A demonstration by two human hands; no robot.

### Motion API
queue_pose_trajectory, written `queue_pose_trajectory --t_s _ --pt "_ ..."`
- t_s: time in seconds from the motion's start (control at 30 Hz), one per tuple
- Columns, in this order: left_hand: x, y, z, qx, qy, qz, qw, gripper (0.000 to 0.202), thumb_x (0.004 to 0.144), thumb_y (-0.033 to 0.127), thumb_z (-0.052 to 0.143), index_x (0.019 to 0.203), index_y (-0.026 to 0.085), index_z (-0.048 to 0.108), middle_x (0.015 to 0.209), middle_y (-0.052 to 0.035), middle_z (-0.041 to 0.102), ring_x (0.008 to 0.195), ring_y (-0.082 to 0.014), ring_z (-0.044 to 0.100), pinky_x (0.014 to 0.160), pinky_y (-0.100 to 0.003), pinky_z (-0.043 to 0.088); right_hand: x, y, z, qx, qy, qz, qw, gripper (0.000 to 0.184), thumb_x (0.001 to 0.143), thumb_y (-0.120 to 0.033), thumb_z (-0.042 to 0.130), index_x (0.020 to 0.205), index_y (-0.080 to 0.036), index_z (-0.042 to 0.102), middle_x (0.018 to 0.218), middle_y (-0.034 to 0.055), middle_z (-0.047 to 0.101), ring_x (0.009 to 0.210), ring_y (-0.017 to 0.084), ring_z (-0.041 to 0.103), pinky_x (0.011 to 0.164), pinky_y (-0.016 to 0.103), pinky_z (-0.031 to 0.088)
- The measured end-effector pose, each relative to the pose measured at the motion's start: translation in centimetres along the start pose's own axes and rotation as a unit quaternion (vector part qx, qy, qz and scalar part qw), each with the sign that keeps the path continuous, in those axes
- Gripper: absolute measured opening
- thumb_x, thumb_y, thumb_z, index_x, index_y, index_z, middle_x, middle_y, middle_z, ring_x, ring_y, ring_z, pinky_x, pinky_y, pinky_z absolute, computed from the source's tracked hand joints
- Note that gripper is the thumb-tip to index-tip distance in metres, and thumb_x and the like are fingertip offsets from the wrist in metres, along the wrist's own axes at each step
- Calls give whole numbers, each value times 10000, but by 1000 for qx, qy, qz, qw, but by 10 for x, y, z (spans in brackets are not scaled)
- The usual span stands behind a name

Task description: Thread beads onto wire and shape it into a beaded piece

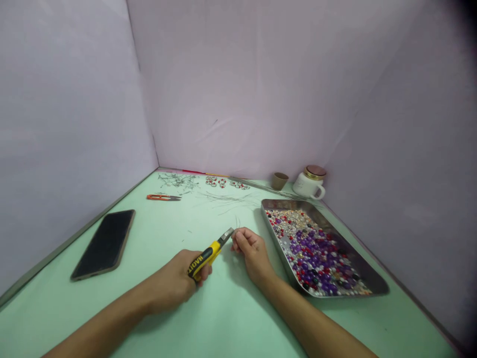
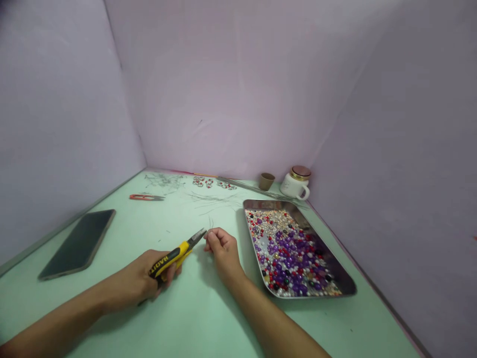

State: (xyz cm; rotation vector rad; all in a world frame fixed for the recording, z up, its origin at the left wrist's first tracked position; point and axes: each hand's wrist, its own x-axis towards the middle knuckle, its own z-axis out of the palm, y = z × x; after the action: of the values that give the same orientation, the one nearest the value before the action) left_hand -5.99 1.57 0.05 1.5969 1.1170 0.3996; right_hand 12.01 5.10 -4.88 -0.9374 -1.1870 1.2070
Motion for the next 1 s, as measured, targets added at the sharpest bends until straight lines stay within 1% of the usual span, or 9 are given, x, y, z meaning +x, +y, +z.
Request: queue_pose_trajectory --t_s 0.1,0.2,0.37,0.5,0.6,0.7,0.8,0.9,1.0 --pt "-1 3 -3 -215 -90 -14 972 228 395 49 351 588 169 362 717 -11 498 526 -107 454 454 -230 336 0 -2 -1 7 -7 -7 1000 225 755 -346 515 619 -167 515 526 -33 458 531 101 443 547 226 344" --pt "0 5 -4 -259 -108 -19 960 258 373 53 354 602 171 362 719 -17 502 550 -120 469 454 -234 341 -1 -2 -1 -1 -4 -9 1000 228 757 -352 508 631 -164 525 516 -32 467 506 97 432 524 223 339" --pt "0 4 -1 123 44 0 991 247 472 13 369 650 181 407 651 11 456 586 -129 445 536 -239 338 0 -1 1 -46 28 17 998 221 724 -343 527 627 -146 544 429 -53 428 399 73 367 423 203 290" --pt "2 2 13 420 146 -10 896 371 525 -40 373 811 167 488 893 -67 476 734 -181 475 603 -272 353 1 -1 3 -64 52 51 995 217 703 -339 533 608 -145 543 405 -62 406 356 67 346 372 197 263" --pt "2 4 20 487 172 -19 856 380 524 -55 365 817 142 504 940 -108 469 816 -223 458 640 -309 355 1 -1 3 -38 44 50 997 223 712 -348 526 621 -145 539 431 -61 413 364 61 343 378 194 275" --pt "0 6 16 330 144 5 933 345 502 -39 361 759 168 461 810 -53 488 725 -176 464 609 -278 359 1 -1 1 -4 22 36 999 223 725 -355 523 641 -149 534 448 -60 417 385 61 346 409 196 291" --pt "-2 6 7 45 33 9 998 256 461 2 360 644 177 393 661 4 459 582 -122 437 523 -242 345 0 -1 0 19 -5 26 999 233 737 -368 520 641 -156 530 465 -48 439 428 75 394 454 206 309" --pt "-2 5 2 -249 -90 -13 964 245 407 36 375 613 168 360 744 -17 491 590 -121 465 469 -235 348 1 -2 -1 37 -14 20 999 243 747 -370 518 624 -161 516 481 -39 459 476 89 450 478 209 310" --pt "-1 2 -1 -389 -141 -40 910 274 406 48 408 648 168 369 793 -36 504 679 -157 500 471 -239 368 1 -1 -1 33 -12 16 999 244 751 -360 518 613 -159 512 471 -42 459 462 82 449 464 204 299"
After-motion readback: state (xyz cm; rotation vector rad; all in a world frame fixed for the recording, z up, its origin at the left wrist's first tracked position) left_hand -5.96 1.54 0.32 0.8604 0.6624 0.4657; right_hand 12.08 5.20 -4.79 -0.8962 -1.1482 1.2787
